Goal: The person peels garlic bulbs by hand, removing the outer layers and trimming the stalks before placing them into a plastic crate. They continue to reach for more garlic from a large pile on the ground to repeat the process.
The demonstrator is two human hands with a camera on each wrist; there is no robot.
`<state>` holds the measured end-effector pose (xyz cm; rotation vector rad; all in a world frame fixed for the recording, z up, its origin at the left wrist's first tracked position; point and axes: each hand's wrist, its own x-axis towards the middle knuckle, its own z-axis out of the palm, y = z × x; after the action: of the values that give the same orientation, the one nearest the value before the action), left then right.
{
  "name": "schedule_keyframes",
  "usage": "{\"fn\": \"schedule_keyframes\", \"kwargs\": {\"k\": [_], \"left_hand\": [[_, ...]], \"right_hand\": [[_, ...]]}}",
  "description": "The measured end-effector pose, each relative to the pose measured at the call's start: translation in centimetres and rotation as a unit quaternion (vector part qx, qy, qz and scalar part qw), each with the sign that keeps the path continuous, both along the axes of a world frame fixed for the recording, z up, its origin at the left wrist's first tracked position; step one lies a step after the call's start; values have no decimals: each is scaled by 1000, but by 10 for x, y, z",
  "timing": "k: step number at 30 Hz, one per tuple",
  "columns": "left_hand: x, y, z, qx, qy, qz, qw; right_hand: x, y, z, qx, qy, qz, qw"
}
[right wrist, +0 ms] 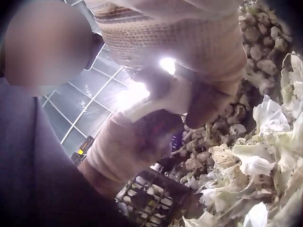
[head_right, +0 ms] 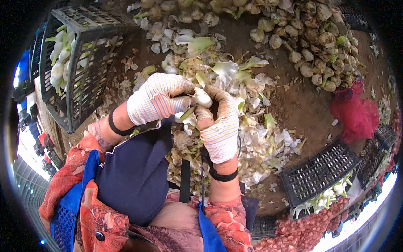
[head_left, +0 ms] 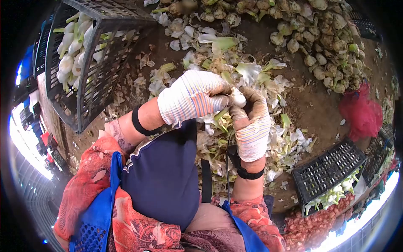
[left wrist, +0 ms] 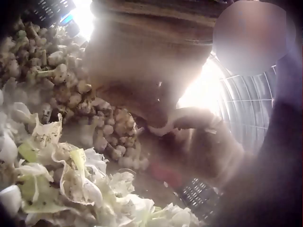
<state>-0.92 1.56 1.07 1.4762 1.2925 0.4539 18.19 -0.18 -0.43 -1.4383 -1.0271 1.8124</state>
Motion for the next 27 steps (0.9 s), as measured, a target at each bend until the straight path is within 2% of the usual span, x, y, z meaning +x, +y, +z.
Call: {"fn": "schedule_keyframes", "kwargs": {"k": [4,6,7,8,9,12,13,14,15,16,17,18,20,22,24,25,26,27], "left_hand": [[5,5,-12,65,47,25,997],[9,8,-12,43,24,46,998],[11,10,-7,-90,-77,124,985],[13,12,-3,-222,-175,197,939],[14,13,-3,-221,-173,195,940],[18,10,-6,-215,-235,250,914],[19,11,-6,-231,-197,228,925],[21,12,-5,-231,-195,226,926],[23,13,-3,-98,-122,139,978],[26,15,-1,38,-46,47,997],[26,21,9,56,14,-26,998],[26,24,9,57,15,-29,998],[27,29,9,155,-3,-96,983],[32,31,13,157,18,-119,980],[40,32,13,58,29,-34,997],[43,33,13,-7,1,1,1000],[44,35,15,-5,1,-1,1000],[45,36,18,-127,-76,87,985]], "right_hand": [[5,-3,-3,-12,20,-9,1000],[6,-2,-3,-101,163,-88,978],[6,-3,-5,-100,164,-90,977],[6,-4,-8,-106,199,-110,968],[6,-3,-10,-113,235,-130,957],[10,1,-8,-109,232,-149,955],[10,3,-8,-107,234,-150,954],[11,4,-8,-57,169,-118,977],[12,4,-8,-7,103,-84,991],[14,4,-7,43,35,-49,997],[17,3,0,58,-19,-24,998],[19,2,3,59,-19,-27,998],[22,1,8,-10,39,-74,996],[24,1,12,-34,42,-100,994],[30,2,20,-94,173,-155,968],[31,2,18,-96,176,-157,967],[32,2,16,-93,177,-158,967],[32,0,15,-82,207,-180,958]]}}
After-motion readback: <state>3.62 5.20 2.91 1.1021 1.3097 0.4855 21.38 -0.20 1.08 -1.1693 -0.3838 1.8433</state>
